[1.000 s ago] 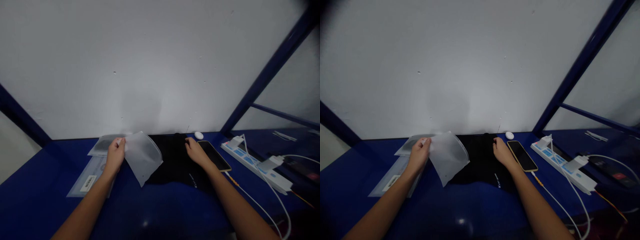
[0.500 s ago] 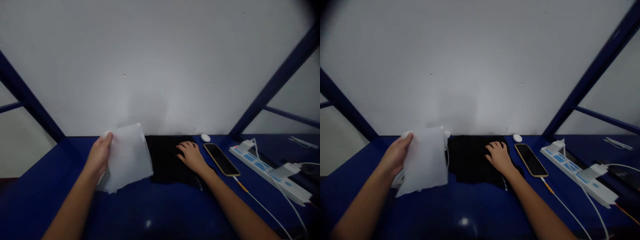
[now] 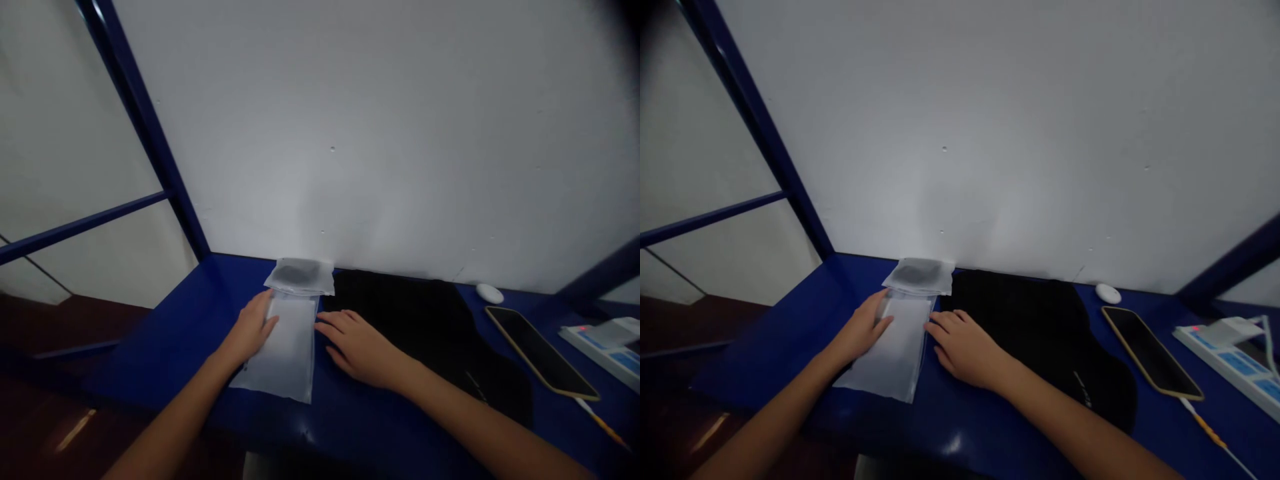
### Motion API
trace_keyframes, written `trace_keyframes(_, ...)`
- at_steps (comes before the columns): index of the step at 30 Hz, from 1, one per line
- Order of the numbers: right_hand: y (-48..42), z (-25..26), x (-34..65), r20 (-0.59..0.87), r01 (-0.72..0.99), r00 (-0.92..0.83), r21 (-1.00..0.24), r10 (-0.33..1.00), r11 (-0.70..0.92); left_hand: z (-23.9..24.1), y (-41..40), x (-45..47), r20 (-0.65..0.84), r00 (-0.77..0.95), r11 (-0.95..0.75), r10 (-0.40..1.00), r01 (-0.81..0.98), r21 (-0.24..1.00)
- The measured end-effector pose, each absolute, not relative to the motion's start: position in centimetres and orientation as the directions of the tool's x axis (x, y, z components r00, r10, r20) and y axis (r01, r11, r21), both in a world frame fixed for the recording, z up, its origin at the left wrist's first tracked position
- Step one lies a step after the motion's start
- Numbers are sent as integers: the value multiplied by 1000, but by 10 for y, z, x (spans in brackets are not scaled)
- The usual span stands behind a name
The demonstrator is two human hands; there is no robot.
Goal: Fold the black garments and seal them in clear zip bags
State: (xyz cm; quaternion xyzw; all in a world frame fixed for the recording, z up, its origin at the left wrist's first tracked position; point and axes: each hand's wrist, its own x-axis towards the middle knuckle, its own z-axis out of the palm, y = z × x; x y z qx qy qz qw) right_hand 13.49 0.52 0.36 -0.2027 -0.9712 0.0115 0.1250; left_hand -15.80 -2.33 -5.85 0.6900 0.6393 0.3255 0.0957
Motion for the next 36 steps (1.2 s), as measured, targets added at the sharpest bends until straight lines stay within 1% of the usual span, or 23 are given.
trace_keyframes(2,1,-3,113,187,355,-912,-89,366,930,-58,-29,-152,303,13,-175,953,838,516)
trace_keyframes(4,1,-11,102,164,349,-920,-73,356,934,-54,-35,-148,287,27,-178,958,839,514)
trace_keyframes(8,0,-24,104,172,322,-932,-14,320,947,-41,-46,-149,284,27,-193,958,793,577)
trace_keyframes(11,0,-32,111,245,318,-920,6,307,948,-30,-47,-155,243,-48,-129,969,738,662)
trace_keyframes(14,5,-35,112,359,379,-864,-3,355,926,-23,-35,-160,202,-131,-53,971,702,710)
trace_keyframes(16,10,-34,109,372,417,-838,-33,398,908,-24,-25,-161,230,-141,-66,963,703,708)
trace_keyframes(19,13,-33,104,266,431,-858,-92,439,898,-34,-17,-158,330,-115,-148,937,724,674)
trace_keyframes(21,8,-34,103,194,420,-880,-111,434,901,-40,-19,-156,377,-83,-191,922,749,634)
trace_keyframes(23,-2,-36,103,166,397,-896,-116,412,911,-43,-25,-156,393,-74,-194,917,777,599)
trace_keyframes(26,-15,-38,102,173,340,-919,-111,355,934,-43,-32,-160,406,-115,-162,907,794,586)
trace_keyframes(28,-18,-38,100,201,299,-928,-98,313,949,-41,-32,-162,405,-137,-159,904,771,616)
trace_keyframes(30,-15,-37,99,261,276,-922,-78,287,958,-37,-29,-163,403,-138,-176,905,741,649)
trace_keyframes(33,-3,-35,97,351,312,-885,-44,307,949,-29,-23,-162,445,-137,-216,885,725,653)
trace_keyframes(34,1,-35,97,352,337,-877,-31,326,941,-26,-21,-161,472,-148,-226,869,730,645)
trace_keyframes(36,8,-36,96,291,387,-881,-8,372,922,-23,-21,-160,514,-167,-231,842,749,621)
